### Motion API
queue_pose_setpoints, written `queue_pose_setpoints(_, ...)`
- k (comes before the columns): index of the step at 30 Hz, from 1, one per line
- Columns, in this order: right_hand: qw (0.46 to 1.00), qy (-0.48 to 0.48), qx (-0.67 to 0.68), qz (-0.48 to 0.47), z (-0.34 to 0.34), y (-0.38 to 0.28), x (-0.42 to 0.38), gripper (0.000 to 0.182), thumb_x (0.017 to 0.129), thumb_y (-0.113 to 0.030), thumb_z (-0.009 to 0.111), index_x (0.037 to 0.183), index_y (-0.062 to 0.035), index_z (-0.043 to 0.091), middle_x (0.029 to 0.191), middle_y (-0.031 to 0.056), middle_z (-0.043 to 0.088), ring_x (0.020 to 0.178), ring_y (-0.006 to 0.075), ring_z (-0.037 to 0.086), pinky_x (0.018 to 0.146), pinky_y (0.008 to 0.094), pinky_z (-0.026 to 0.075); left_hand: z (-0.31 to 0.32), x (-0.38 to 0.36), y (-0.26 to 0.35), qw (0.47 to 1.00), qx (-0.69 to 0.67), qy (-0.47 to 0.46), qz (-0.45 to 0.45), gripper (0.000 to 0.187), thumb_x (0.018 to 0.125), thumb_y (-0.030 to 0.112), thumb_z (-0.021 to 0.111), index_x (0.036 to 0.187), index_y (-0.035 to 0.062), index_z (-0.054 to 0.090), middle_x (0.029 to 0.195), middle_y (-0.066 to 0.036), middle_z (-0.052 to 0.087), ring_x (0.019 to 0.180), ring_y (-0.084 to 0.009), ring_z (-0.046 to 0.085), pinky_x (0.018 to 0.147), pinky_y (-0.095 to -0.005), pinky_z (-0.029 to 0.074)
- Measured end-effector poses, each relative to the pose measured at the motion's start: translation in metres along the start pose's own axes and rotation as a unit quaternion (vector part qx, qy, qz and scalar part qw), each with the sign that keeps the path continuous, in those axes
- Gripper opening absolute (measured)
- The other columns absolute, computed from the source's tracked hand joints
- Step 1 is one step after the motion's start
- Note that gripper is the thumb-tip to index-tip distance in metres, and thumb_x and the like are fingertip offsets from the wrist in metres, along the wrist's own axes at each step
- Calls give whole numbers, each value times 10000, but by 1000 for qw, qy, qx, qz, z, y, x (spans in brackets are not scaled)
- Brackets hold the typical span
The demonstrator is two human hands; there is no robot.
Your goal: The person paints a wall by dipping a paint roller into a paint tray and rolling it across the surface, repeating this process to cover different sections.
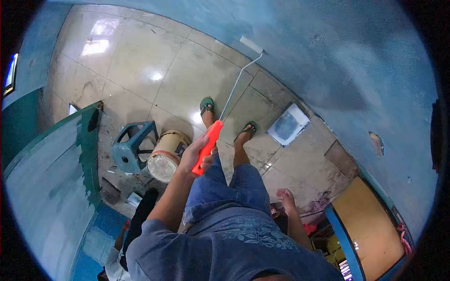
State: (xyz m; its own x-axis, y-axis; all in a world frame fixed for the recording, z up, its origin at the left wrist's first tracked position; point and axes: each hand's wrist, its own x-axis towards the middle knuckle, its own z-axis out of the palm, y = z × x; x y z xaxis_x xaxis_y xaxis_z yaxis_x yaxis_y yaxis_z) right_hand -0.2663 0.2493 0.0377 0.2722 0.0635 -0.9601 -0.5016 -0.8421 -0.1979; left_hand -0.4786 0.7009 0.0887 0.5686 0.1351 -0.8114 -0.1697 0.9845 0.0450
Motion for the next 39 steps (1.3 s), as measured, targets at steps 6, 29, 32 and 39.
queue_pose_setpoints(6, 999, 13, 31, -4, -7, 17, 4, 176, 885, -213, 506, 983, -88, 583, 912, 30, 613, 854, 134, 582, 728, 283, 470, -65, 183, 1, 1000, 15, -6, 23, 271, 923, 325, 498, 1005, 70, 460, 700, -51, 523, 408, -78, 438, 354, -186, 394)
queue_pose_setpoints(29, 1000, 6, 13, -14, -3, 7, 19, 147, 875, -170, 503, 937, -85, 607, 869, 27, 639, 835, 137, 598, 722, 294, 453, -6, 63, -9, 998, -10, 43, -50, 317, 930, 342, 486, 1150, 118, 442, 712, -47, 506, 426, -59, 432, 323, -153, 346)
queue_pose_setpoints(32, 1000, 18, -2, -9, -3, -1, 11, 147, 881, -177, 506, 943, -91, 607, 871, 24, 636, 840, 133, 594, 723, 291, 453, -38, 180, -6, 996, -51, 27, -61, 277, 918, 326, 511, 1066, 97, 458, 678, -38, 496, 431, -60, 425, 343, -161, 359)
queue_pose_setpoints(39, 1000, 10, -20, -7, -11, 5, 2, 150, 882, -191, 516, 961, -110, 615, 883, 23, 637, 845, 128, 588, 721, 286, 444, -9, 193, -14, 996, -71, 29, -36, 257, 906, 296, 537, 909, 46, 478, 637, -37, 494, 411, -73, 429, 364, -171, 361)
